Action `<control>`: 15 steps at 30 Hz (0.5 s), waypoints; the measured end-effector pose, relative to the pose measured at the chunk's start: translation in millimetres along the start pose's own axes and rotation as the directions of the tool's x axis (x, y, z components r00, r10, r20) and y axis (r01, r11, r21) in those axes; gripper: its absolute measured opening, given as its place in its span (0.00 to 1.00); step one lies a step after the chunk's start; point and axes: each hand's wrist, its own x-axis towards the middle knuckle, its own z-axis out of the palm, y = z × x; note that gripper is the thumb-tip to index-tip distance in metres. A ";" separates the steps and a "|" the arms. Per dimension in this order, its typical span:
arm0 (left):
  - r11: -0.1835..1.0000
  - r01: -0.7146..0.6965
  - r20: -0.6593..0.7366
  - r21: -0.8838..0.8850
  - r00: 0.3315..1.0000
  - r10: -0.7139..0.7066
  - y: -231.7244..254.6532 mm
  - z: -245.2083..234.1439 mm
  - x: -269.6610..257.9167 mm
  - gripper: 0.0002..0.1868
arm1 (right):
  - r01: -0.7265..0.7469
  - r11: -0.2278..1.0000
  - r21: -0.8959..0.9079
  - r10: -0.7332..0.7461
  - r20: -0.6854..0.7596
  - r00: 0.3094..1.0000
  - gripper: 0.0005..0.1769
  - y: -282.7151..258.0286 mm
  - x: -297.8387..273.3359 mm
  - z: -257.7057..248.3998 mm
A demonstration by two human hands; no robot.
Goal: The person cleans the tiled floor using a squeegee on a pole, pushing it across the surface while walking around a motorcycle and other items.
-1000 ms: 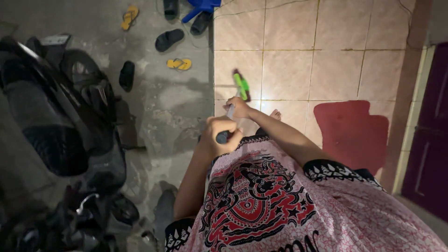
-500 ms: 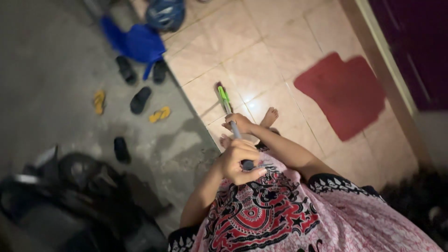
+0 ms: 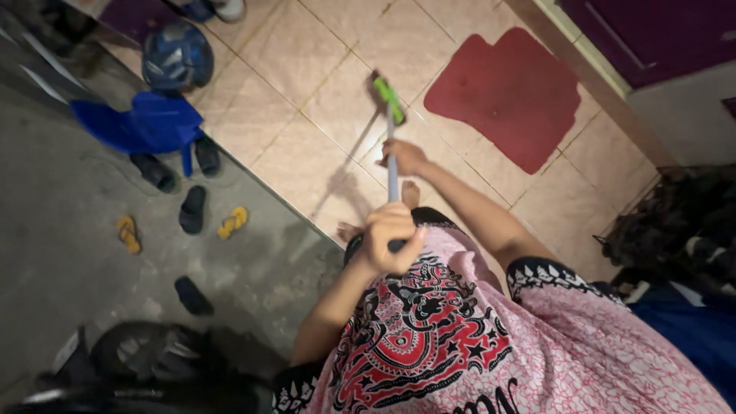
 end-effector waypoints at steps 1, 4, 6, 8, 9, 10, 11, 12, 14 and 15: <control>1.000 0.014 -0.033 0.015 0.999 -0.013 -14.6 9.1 -0.7 0.17 | 0.063 0.998 0.006 -0.063 0.021 0.998 0.17 25.5 5.1 -3.9; 0.999 -0.006 -0.099 0.041 0.995 0.010 -62.6 45.8 -7.0 0.15 | 0.153 0.988 0.023 -0.155 0.138 0.978 0.29 78.7 1.8 -11.8; 0.993 -0.111 -0.103 0.035 0.988 0.114 -90.0 71.7 -3.6 0.09 | 0.091 0.996 0.001 -0.087 0.287 0.954 0.33 96.6 2.2 -15.8; 0.996 -0.049 -0.114 0.069 0.992 0.057 -91.1 94.3 -9.4 0.15 | 0.018 0.999 0.036 -0.029 0.343 0.939 0.29 107.5 -2.2 -15.3; 0.996 -0.022 -0.121 0.081 0.992 0.032 -90.2 102.5 -6.3 0.17 | -0.021 0.999 0.045 0.003 0.368 0.930 0.27 112.6 -4.9 -18.0; 0.996 -0.004 -0.156 0.089 0.988 0.018 -89.7 105.3 -1.2 0.17 | -0.001 0.998 0.071 -0.024 0.353 0.935 0.28 113.6 -6.2 -18.9; 0.995 0.008 -0.193 0.096 0.981 0.011 -89.5 106.0 4.8 0.17 | 0.022 0.996 0.091 -0.051 0.334 0.941 0.28 115.6 -4.6 -22.2; 0.995 0.020 -0.229 0.102 0.973 0.004 -88.4 107.1 10.7 0.17 | 0.045 0.993 0.112 -0.078 0.315 0.946 0.29 118.5 -1.9 -26.9; 0.984 0.053 -0.267 0.171 0.964 -0.005 -89.2 105.7 22.8 0.15 | 0.102 0.993 0.056 -0.114 0.293 0.949 0.31 121.0 11.7 -36.5; 0.977 0.075 -0.283 0.201 0.959 -0.016 -89.4 104.4 24.8 0.15 | 0.126 0.992 0.033 -0.130 0.283 0.950 0.31 120.0 13.6 -36.2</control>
